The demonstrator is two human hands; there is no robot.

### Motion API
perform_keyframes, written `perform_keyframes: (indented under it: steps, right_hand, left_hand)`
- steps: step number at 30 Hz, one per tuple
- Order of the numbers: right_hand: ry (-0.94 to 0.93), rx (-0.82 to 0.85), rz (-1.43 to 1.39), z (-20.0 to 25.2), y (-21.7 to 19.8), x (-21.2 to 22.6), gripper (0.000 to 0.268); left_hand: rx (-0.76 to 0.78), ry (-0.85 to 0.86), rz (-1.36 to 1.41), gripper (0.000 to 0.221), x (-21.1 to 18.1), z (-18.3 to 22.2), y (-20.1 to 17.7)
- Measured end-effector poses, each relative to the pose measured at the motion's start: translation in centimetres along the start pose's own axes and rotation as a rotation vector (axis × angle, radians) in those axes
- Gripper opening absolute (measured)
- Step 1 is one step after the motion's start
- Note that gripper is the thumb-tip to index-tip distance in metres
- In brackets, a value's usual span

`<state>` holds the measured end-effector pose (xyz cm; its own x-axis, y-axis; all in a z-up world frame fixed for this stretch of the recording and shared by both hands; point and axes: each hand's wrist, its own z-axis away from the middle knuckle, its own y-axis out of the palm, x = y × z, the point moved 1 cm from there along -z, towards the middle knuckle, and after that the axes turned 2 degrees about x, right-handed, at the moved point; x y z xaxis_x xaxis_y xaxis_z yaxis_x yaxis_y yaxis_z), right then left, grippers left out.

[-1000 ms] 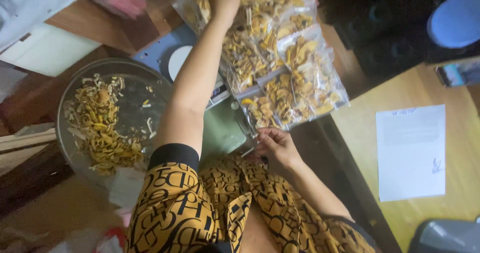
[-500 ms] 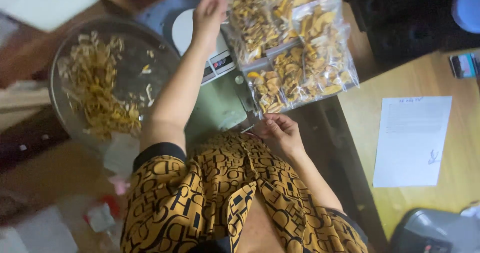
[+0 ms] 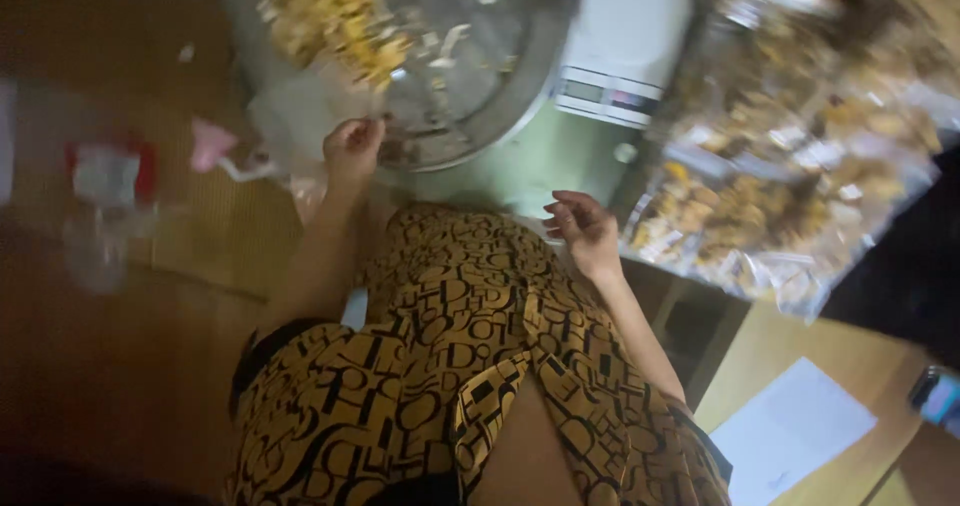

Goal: Packaging dried food pieces into small plastic bags and weighing them on a digital scale

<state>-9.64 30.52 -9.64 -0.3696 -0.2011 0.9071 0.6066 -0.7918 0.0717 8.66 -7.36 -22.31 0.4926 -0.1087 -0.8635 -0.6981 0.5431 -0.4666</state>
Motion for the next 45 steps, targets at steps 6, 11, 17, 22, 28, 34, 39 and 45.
perform_keyframes:
  steps: [6, 11, 17, 22, 28, 34, 39, 45]
  right_hand:
    - [-0.219, 0.123, 0.525, -6.6, 8.8, -2.3, 0.020]
    - [-0.506, 0.152, 0.772, -9.6, 17.6, 1.8, 0.016]
    - [-0.469, 0.246, 0.696, -10.4, 23.5, 1.8, 0.021]
    - [-0.405, 0.210, 0.719, -9.7, 23.7, 1.5, 0.021]
    - [-0.333, 0.119, 0.710, -8.2, 22.1, -0.1, 0.018]
    - [-0.264, 0.043, 0.661, -6.9, 21.1, -0.3, 0.020]
    - [-0.359, 0.041, 0.754, -6.4, 20.5, -0.2, 0.020]
    - [-0.349, 0.094, 0.753, -6.4, 20.5, 0.0, 0.024]
  left_hand:
    - [-0.179, -0.082, -0.229, 0.029, 1.0, 2.2, -9.7]
    - [-0.163, 0.029, -0.220, 0.021, 0.1, -1.1, -13.0]
    - [0.032, 0.389, -0.521, 0.033, -1.4, -6.9, -10.3]
    - [0.075, 0.448, -0.799, 0.084, -1.9, -9.0, -7.2]
    - [0.093, 0.373, -0.817, 0.068, 0.3, -11.5, -4.5]
    - [0.058, 0.389, -0.538, 0.012, 1.4, -12.0, -2.8]
    - [0.038, 0.474, -0.574, 0.040, 0.0, -11.2, -2.4]
    - [0.180, 0.818, -0.506, 0.024, -2.8, -10.1, -0.9]
